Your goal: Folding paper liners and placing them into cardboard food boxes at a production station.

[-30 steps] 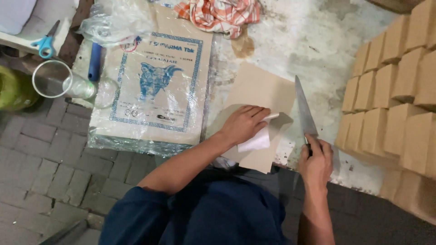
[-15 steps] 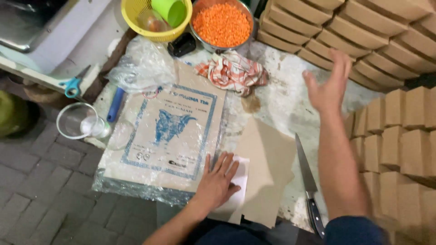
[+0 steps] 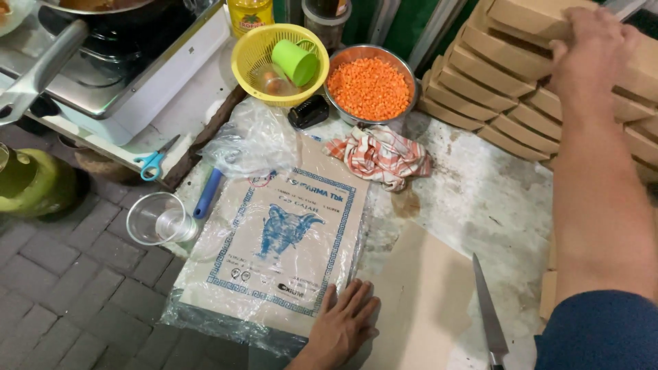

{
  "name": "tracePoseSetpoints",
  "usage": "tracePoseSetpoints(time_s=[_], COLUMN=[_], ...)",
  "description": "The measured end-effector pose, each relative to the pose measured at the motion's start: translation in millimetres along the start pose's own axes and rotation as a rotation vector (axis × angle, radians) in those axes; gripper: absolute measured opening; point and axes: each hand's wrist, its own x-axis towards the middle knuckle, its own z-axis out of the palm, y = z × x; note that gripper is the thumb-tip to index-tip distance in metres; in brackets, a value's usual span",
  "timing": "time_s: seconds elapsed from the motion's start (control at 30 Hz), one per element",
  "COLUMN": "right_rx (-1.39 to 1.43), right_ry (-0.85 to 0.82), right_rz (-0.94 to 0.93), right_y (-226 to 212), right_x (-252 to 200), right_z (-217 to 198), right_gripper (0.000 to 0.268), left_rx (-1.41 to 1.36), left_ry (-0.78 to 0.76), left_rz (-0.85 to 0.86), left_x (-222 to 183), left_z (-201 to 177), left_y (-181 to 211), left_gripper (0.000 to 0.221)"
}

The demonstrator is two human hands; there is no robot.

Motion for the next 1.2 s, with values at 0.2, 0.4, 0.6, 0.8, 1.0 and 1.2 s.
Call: tracePoseSetpoints(time_s=[0.2,0.4,0.6,0.8,1.0,1.2], right_rx=[0.166,0.767,0.914,1.153,2.056,2.202], right_ry=[0.343,-0.11,-0.132,0.085,0.397,0.246], right_rz=[-0.042,-0.166,0.048,0.63,1.315,1.247], right_y=[-94,-147,-187,-192,-238,-246], right_x=[-59,-206,-305,-418,-448,-422], right_z=[-156,-214,-297,-283,-281,-289], right_gripper=[0.047,0.053,0.05,0.065,0.043,0.048], left_rx=[-0.024,-0.278,-0.391,-0.734,-0.638,-1.102], left_ry=[0.156,0.625,0.49,0.474,0.479,0.342], left_rz=[0.004,0.158,0.221,0.276,0.217,-0.428], left_x=[9,42,43,19,6,7], left_z=[-11,-73,-59,-30,-8,-24], left_y=[-1,14,47,108,129,83], left_gripper=[0.079,0.123,0.088,0.082,0.08,0.049])
